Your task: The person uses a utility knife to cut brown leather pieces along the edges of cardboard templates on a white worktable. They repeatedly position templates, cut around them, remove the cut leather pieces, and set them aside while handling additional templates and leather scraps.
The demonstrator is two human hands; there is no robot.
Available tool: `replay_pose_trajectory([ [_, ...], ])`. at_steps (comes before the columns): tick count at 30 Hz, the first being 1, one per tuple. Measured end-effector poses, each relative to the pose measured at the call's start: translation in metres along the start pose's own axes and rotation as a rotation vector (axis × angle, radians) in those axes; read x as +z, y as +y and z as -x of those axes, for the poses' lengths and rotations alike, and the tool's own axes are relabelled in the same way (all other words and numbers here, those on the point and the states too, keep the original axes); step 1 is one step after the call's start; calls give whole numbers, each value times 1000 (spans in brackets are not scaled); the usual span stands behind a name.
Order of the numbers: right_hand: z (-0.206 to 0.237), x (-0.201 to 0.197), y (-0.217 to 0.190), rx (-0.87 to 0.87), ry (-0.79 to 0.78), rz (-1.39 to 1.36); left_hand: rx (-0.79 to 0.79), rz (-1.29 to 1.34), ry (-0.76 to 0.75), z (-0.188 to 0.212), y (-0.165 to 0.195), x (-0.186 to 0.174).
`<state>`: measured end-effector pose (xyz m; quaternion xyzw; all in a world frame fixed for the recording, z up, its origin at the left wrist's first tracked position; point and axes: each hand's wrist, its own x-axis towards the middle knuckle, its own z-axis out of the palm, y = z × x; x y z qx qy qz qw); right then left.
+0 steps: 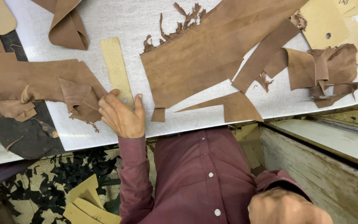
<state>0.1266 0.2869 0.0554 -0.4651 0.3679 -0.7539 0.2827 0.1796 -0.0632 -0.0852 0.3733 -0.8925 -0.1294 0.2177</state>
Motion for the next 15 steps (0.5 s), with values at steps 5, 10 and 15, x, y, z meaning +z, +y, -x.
replay_pose_trajectory([
  [5,-1,-34,7,52,-253,-239,-118,33,-9,3,-2,4],
  [10,-19,-53,-4,113,-409,-377,-203,94,-24,4,-6,14],
  [15,-33,-86,-6,178,-476,-463,-249,408,-41,7,-6,-7],
])
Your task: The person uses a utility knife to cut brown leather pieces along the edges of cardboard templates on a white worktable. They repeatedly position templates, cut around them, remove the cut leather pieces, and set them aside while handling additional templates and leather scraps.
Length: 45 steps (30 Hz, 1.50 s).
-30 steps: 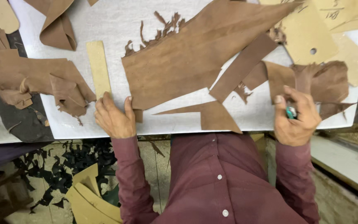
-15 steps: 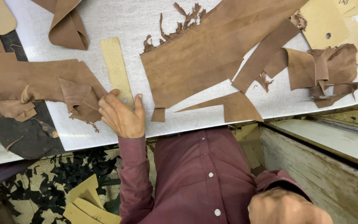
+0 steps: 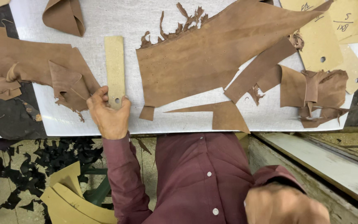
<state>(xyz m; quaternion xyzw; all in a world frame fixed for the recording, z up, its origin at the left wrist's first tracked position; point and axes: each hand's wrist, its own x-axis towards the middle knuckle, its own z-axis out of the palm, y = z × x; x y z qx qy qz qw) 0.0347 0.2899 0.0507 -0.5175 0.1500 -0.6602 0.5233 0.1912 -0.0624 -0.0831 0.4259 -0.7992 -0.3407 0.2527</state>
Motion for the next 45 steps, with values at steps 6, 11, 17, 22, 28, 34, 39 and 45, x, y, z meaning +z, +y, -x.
replay_pose_trajectory([
  [6,-9,-4,-3,173,1011,526,-34,74,-135,33,48,-1],
  [11,5,-48,35,631,964,910,200,-109,-101,63,71,61],
  [17,29,-71,41,625,1016,773,195,-177,-115,63,67,71],
  [22,3,-100,27,507,736,1309,248,-263,-112,63,69,67],
  [28,-42,-156,25,380,28,1754,303,-301,-255,50,72,50],
  [34,-78,-185,73,162,-503,1749,280,-372,-699,-5,71,45],
  [39,-97,-197,95,21,-676,1706,273,-414,-821,-24,71,50],
  [45,-96,-211,103,-53,-705,1632,340,-437,-737,-21,73,50],
])
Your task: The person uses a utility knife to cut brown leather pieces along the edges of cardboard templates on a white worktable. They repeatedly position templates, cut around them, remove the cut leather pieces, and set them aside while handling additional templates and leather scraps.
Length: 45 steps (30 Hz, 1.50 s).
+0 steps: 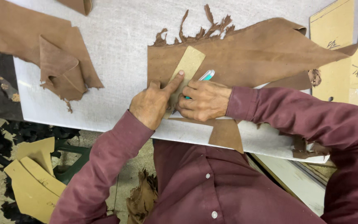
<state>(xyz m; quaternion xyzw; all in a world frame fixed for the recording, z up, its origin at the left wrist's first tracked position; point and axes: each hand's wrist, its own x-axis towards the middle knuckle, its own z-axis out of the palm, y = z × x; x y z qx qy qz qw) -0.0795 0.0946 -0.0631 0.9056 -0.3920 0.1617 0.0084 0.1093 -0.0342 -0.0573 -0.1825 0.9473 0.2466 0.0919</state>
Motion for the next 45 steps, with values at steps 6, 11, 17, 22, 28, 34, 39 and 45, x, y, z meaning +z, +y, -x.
replay_pose_trajectory([
  [6,8,11,11,-43,-40,-41,-56,-2,-42,0,9,2],
  [11,32,-29,82,-98,-183,146,-54,-60,-46,-1,10,2],
  [17,62,-74,123,37,-322,244,-53,-76,-39,-2,11,6],
  [22,50,-102,99,227,-293,201,-32,-105,138,5,17,15],
  [28,30,-66,62,297,-124,38,-203,-295,384,30,72,50],
  [34,-23,4,52,51,-73,-81,-323,-260,425,31,108,83],
  [39,-44,9,53,-59,-36,-111,-327,-282,347,32,107,85],
  [45,-42,16,45,-68,-90,-28,-311,-261,296,33,105,93],
])
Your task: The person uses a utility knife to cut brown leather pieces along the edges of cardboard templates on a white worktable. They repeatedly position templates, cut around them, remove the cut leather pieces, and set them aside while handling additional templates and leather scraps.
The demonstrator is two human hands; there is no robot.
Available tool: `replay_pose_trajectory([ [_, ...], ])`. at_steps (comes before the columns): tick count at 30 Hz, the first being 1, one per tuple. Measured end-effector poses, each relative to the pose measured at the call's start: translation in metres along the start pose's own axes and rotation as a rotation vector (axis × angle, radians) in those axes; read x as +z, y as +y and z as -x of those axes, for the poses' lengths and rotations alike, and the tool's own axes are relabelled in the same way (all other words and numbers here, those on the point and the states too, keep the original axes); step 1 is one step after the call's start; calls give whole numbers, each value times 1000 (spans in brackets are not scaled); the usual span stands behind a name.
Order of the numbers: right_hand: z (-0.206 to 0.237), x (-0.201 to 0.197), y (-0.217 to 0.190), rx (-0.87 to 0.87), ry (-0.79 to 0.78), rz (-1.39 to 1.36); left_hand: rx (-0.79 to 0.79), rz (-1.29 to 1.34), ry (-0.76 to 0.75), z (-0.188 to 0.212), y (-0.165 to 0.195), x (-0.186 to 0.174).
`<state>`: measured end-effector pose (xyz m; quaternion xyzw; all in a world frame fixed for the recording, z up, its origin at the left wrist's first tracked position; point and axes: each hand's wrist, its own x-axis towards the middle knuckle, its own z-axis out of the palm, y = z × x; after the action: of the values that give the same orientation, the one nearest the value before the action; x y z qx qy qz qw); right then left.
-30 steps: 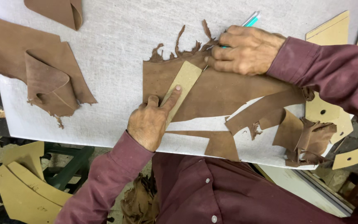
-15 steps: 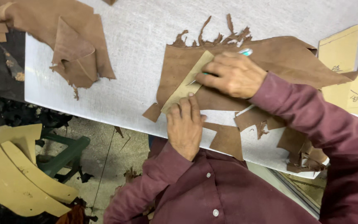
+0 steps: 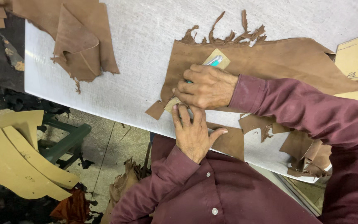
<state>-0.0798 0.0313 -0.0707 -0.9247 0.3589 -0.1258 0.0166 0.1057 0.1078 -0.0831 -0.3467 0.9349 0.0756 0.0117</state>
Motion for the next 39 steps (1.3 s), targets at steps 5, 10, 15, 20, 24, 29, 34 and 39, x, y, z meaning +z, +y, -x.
replay_pose_trajectory([
  [5,4,3,-7,22,0,4,20,44,41,2,-2,1],
  [10,21,-1,19,-26,4,126,14,19,69,2,-4,-2],
  [15,72,-54,79,55,-156,279,16,2,38,2,-3,-7],
  [20,95,-109,67,247,-139,324,15,89,181,-10,-24,-9],
  [24,87,-94,6,459,273,170,-95,122,353,-13,-43,2],
  [29,89,-63,-77,971,423,-91,-102,317,396,-6,-54,18],
  [34,86,-56,-89,981,364,-26,-185,352,503,-9,-109,-7],
  [39,71,-53,-64,933,340,54,-198,368,592,-8,-115,-26],
])
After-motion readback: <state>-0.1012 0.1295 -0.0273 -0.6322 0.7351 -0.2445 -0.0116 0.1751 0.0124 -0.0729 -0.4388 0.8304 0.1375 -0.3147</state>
